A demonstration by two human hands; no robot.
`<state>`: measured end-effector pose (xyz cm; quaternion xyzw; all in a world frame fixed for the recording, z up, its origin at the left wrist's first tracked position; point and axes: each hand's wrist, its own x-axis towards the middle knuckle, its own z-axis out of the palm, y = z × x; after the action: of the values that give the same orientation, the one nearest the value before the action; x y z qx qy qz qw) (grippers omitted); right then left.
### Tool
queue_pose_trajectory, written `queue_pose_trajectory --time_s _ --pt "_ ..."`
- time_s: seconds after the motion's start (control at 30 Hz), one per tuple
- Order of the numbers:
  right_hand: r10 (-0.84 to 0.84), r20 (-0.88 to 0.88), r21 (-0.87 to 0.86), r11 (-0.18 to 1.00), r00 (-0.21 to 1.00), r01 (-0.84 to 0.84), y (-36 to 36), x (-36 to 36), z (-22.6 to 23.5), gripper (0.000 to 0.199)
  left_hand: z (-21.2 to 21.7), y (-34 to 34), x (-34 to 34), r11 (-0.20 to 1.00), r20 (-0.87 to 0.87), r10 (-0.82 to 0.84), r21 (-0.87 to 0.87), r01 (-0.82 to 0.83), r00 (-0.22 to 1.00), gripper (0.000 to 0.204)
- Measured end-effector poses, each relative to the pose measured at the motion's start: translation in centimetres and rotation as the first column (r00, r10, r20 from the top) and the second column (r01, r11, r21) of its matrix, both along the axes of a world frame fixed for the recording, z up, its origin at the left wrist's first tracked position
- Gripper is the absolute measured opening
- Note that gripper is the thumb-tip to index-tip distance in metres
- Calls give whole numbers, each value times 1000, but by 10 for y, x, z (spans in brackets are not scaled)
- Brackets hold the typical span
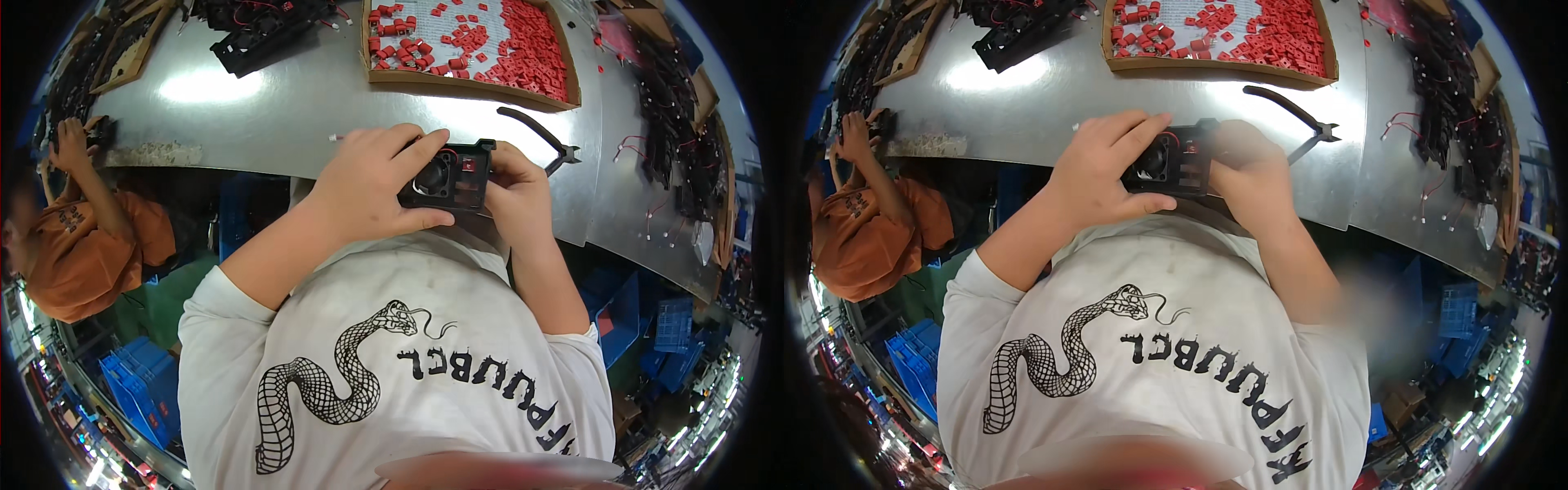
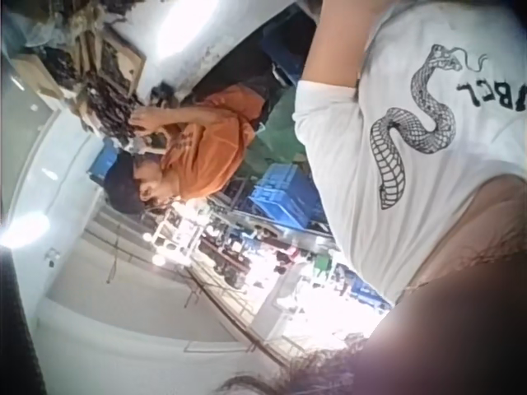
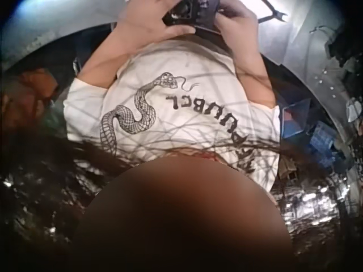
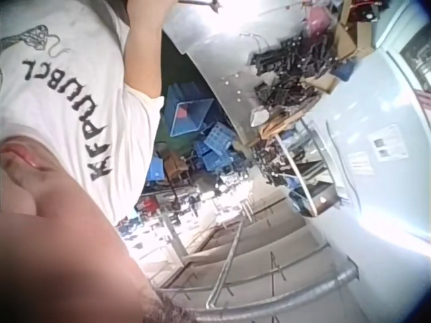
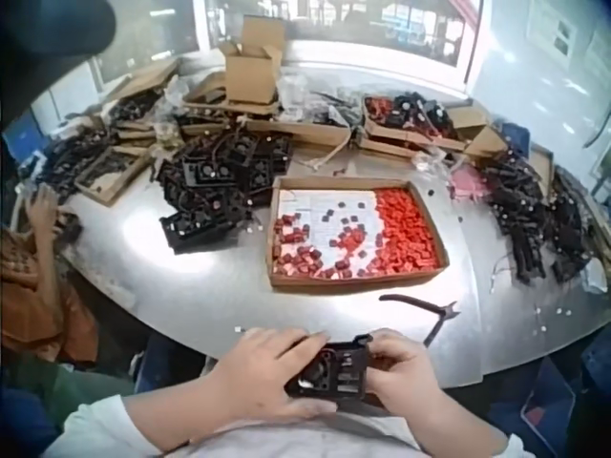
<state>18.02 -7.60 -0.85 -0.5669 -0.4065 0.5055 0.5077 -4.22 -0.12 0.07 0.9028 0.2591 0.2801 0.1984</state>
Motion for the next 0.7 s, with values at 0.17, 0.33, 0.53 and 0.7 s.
queue_pose_trajectory --time_s 0.17,0.33,0.53,0.7 --pt "-10 -102 -154 988 995 -6 7 8 -3 49 -5 9 -2 994 -77 9 113 -1 997 87" --pt "114 -133 -127 983 985 -131 7 14 -1 58 -13 15 1 992 -203 57 123 -32 978 80" --pt "21 459 28 999 888 -38 7 0 27 52 -9 19 7 995 -270 63 88 -40 961 76" --pt "-76 913 202 938 400 -283 23 -2 22 21 -3 17 12 996 -285 57 85 -34 957 74"
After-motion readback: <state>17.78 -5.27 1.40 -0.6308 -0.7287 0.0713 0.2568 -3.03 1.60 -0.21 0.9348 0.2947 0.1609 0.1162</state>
